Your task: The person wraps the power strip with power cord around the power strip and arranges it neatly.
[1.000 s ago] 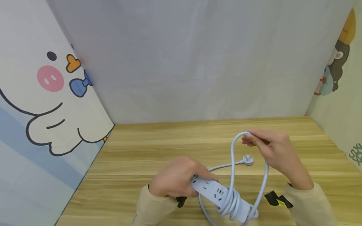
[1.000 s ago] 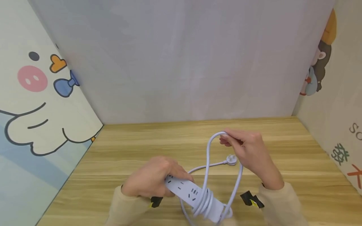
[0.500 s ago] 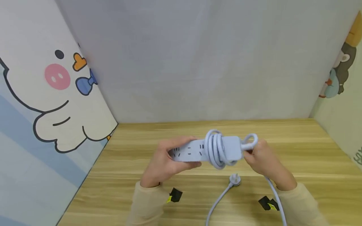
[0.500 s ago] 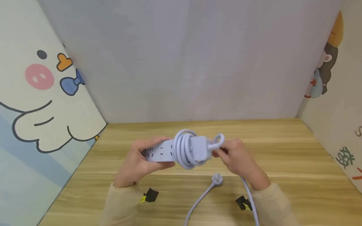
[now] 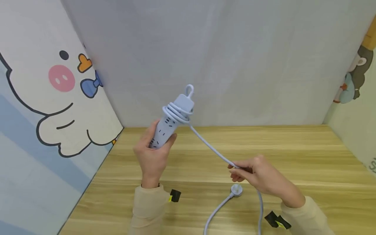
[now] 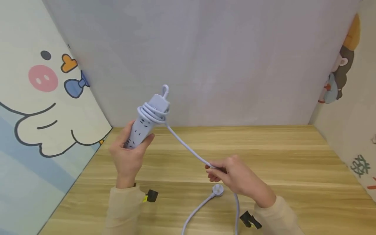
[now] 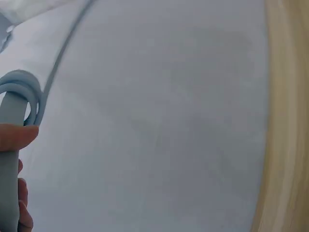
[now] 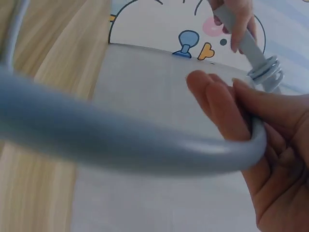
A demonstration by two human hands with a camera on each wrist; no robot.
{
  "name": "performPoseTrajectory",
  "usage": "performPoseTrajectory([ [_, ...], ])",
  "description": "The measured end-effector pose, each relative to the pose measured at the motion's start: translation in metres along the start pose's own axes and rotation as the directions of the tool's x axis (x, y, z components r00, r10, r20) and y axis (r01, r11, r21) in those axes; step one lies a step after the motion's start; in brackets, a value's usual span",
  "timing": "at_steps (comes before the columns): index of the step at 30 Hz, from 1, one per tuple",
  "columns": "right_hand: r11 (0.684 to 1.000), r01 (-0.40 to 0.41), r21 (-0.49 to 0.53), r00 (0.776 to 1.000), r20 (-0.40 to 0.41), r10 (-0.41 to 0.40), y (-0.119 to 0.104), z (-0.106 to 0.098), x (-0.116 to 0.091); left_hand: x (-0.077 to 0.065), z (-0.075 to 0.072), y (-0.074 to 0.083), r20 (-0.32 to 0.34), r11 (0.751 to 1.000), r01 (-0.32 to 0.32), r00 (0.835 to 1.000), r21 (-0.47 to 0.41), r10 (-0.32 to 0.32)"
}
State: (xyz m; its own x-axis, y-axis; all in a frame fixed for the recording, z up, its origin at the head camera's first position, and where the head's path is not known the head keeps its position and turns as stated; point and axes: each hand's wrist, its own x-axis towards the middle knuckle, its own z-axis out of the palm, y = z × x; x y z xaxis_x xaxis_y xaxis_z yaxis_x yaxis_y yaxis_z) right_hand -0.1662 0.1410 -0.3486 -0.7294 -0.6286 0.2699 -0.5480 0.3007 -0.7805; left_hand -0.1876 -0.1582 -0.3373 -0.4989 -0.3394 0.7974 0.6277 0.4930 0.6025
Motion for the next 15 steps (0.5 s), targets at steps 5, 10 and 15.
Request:
performPoseTrajectory([
  [5,0.993,0.097,-0.071,0.995,0.016,-0.096,-0.006,-0.002,-0.006,-0.001,0.007,-0.006,-0.028,0.952,-0.113,0.992,0.284,0.126],
  [10,0.966,0.215,-0.145,0.976,0.013,-0.215,-0.016,-0.004,-0.011,-0.005,0.015,-0.010,-0.023,0.886,-0.152,0.983,0.438,0.180],
  [15,0.970,0.160,-0.184,0.985,0.087,-0.146,-0.023,-0.009,-0.014,-0.010,0.018,-0.011,0.017,0.817,-0.185,0.978,0.546,0.210],
])
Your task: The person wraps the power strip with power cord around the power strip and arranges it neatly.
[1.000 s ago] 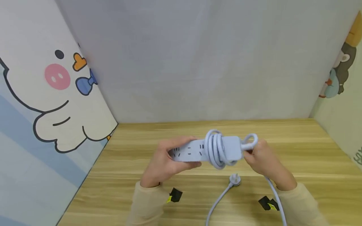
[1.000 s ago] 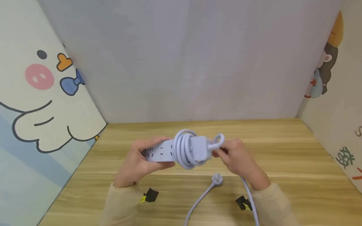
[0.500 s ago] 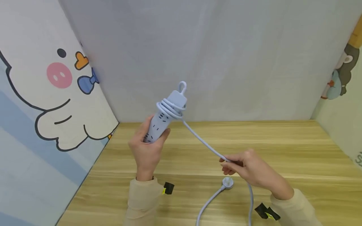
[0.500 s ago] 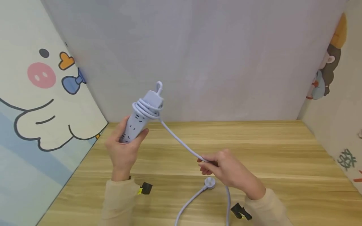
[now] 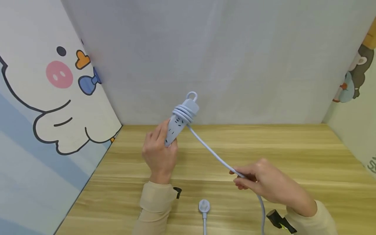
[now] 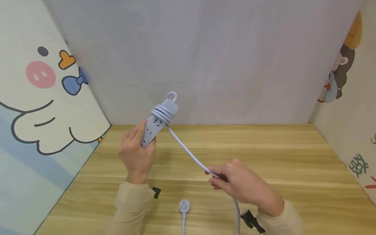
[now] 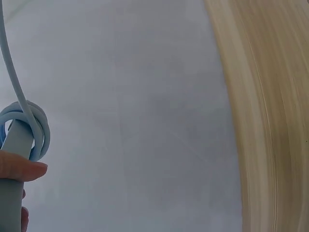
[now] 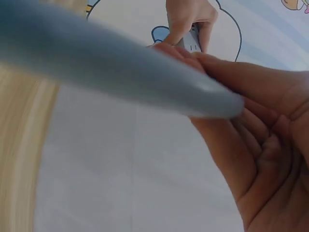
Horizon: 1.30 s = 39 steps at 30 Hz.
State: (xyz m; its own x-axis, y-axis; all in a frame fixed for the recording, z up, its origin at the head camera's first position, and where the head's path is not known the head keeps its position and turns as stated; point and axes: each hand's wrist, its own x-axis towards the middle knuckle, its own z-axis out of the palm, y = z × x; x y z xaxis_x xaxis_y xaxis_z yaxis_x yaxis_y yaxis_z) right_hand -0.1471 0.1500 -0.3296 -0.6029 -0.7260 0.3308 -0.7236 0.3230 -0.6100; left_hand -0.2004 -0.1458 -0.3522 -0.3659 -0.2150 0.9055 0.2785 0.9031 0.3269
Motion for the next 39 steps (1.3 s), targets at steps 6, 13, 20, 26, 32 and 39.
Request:
performPoseTrajectory([
  [6,0.996,-0.056,-0.064,0.998,0.002,0.057,-0.005,-0.012,-0.009,0.000,-0.004,0.003,0.073,0.989,-0.081,0.995,0.126,0.072],
  [13,0.908,0.169,-0.383,0.876,-0.364,-0.316,0.003,-0.009,-0.004,-0.007,-0.014,0.012,0.688,0.953,-0.296,0.705,0.065,0.172],
  [20,0.888,0.117,-0.445,0.790,-0.500,-0.355,0.017,-0.017,-0.002,-0.009,-0.028,0.023,0.914,0.962,-0.207,0.329,-0.177,0.239],
  [26,0.868,0.038,-0.495,0.779,-0.529,-0.336,0.024,-0.027,-0.001,0.005,-0.043,0.024,0.846,0.885,-0.119,0.259,-0.450,0.465],
  [32,0.883,-0.014,-0.469,0.818,-0.514,-0.260,0.030,-0.022,0.000,0.015,-0.053,0.015,0.675,0.692,0.085,0.337,-0.717,0.657],
  [39,0.892,0.056,-0.450,0.822,-0.486,-0.297,0.040,-0.006,0.008,0.016,-0.046,0.017,0.619,0.540,0.321,0.538,-0.778,0.572],
])
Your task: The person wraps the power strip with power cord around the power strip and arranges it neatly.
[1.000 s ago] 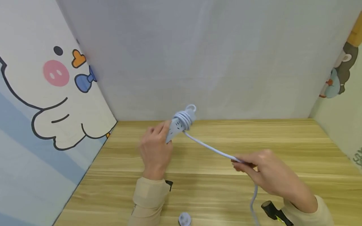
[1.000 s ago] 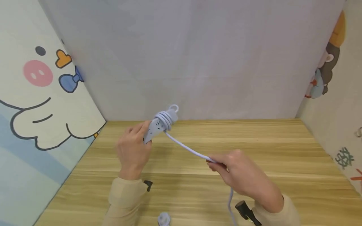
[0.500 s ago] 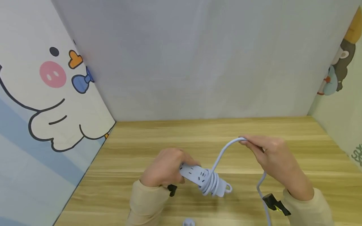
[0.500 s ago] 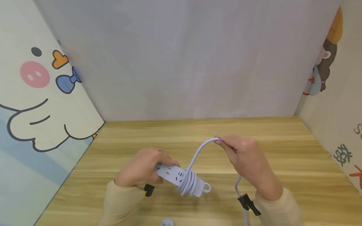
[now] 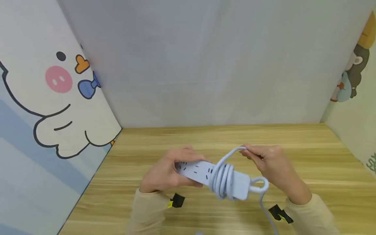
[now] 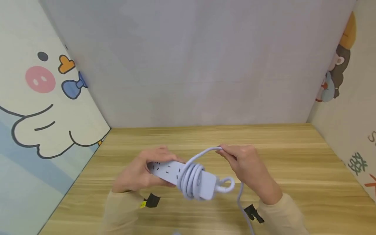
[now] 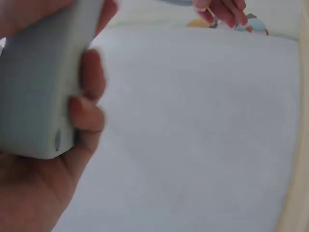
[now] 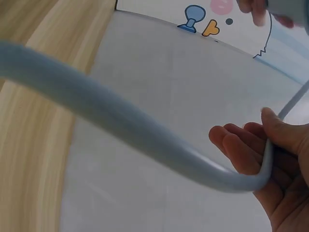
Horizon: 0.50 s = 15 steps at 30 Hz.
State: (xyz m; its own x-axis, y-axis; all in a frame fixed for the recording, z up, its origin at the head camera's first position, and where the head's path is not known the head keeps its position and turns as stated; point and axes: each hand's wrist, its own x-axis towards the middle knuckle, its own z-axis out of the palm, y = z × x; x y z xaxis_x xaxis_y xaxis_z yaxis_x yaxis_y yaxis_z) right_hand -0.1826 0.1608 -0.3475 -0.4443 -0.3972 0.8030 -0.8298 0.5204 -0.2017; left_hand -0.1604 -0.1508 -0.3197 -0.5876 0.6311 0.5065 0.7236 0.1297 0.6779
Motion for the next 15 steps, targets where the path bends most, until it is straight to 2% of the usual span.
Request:
performPoseTrajectory([
  [2,1.000,0.004,-0.001,1.000,0.000,-0.004,0.001,0.004,-0.002,0.004,0.004,-0.003,-0.104,0.999,0.031,0.994,-0.036,-0.035],
  [5,0.999,-0.039,0.018,0.999,0.024,0.038,0.000,0.009,-0.004,0.009,0.011,-0.008,-0.254,0.993,0.070,0.963,-0.090,-0.091],
  [8,0.986,-0.138,0.089,0.989,0.075,0.131,-0.003,0.012,-0.004,0.013,0.017,-0.013,-0.368,0.988,0.093,0.920,-0.122,-0.132],
  [12,0.968,-0.217,0.123,0.969,0.144,0.198,-0.006,0.014,-0.002,0.016,0.020,-0.017,-0.486,0.989,0.095,0.863,-0.114,-0.139],
  [15,0.945,-0.301,0.130,0.939,0.211,0.270,-0.004,0.014,-0.001,0.016,0.016,-0.019,-0.582,0.991,0.097,0.802,-0.094,-0.134],
])
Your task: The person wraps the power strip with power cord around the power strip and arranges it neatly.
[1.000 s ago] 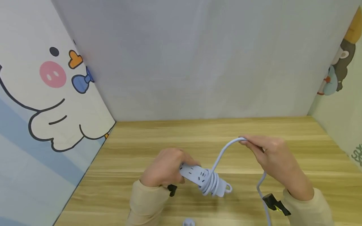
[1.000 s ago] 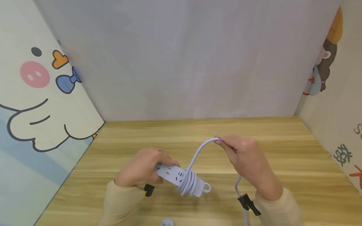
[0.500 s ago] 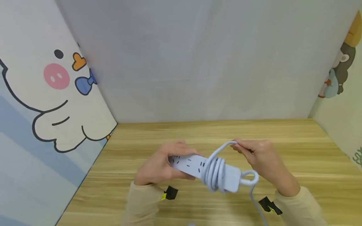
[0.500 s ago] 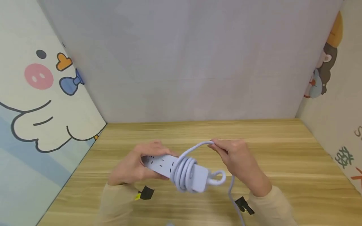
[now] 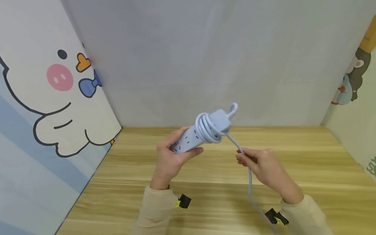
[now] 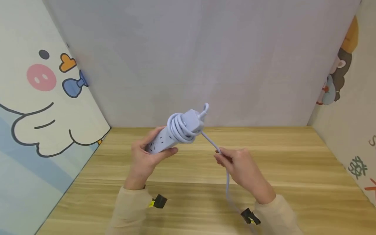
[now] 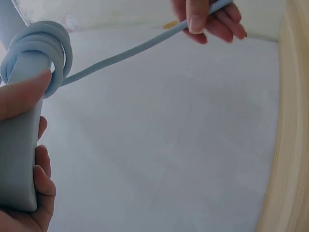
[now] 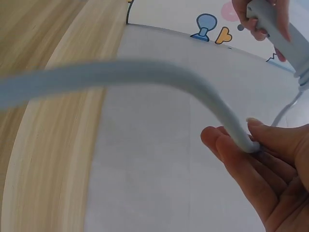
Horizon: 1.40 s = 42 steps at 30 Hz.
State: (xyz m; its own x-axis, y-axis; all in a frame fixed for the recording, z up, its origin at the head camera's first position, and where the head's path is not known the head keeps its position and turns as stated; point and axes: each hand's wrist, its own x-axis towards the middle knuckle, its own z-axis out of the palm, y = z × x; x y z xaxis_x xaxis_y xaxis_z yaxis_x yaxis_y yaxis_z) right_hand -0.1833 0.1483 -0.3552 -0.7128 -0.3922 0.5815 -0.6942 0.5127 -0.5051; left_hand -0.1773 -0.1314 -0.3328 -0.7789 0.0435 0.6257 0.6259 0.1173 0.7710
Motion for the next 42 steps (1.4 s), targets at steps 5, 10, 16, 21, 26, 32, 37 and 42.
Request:
performPoseTrajectory([
  [5,0.994,-0.104,0.016,0.992,0.076,0.102,-0.003,-0.001,0.002,0.003,-0.005,0.000,-0.158,0.999,-0.001,0.987,0.042,0.008],
  [10,0.978,-0.192,0.084,0.956,0.243,0.166,-0.014,-0.003,0.002,0.006,-0.006,-0.004,-0.316,0.995,-0.029,0.947,0.091,0.056],
  [16,0.971,-0.136,0.197,0.946,0.317,0.068,-0.024,-0.010,-0.001,0.006,-0.014,-0.022,-0.433,0.952,-0.016,0.888,0.307,0.154],
  [21,0.970,-0.053,0.239,0.968,0.252,-0.009,-0.028,-0.018,-0.003,0.005,-0.014,-0.034,-0.337,0.758,-0.004,0.894,0.652,0.295],
  [26,0.984,0.089,0.155,0.989,0.100,-0.105,-0.026,-0.027,-0.006,0.000,-0.009,-0.029,-0.119,0.551,0.044,0.988,0.833,0.101],
  [32,0.978,0.210,-0.005,0.975,-0.068,-0.209,-0.020,-0.030,-0.006,-0.002,-0.003,-0.016,0.116,0.434,0.008,0.959,0.901,-0.259],
  [37,0.942,0.320,-0.105,0.927,-0.170,-0.334,-0.015,-0.029,-0.002,-0.005,-0.002,-0.010,0.301,0.533,-0.077,0.887,0.843,-0.349],
  [42,0.930,0.336,-0.147,0.912,-0.195,-0.360,-0.013,-0.029,0.000,-0.008,-0.005,-0.004,0.508,0.682,-0.179,0.800,0.709,-0.319],
])
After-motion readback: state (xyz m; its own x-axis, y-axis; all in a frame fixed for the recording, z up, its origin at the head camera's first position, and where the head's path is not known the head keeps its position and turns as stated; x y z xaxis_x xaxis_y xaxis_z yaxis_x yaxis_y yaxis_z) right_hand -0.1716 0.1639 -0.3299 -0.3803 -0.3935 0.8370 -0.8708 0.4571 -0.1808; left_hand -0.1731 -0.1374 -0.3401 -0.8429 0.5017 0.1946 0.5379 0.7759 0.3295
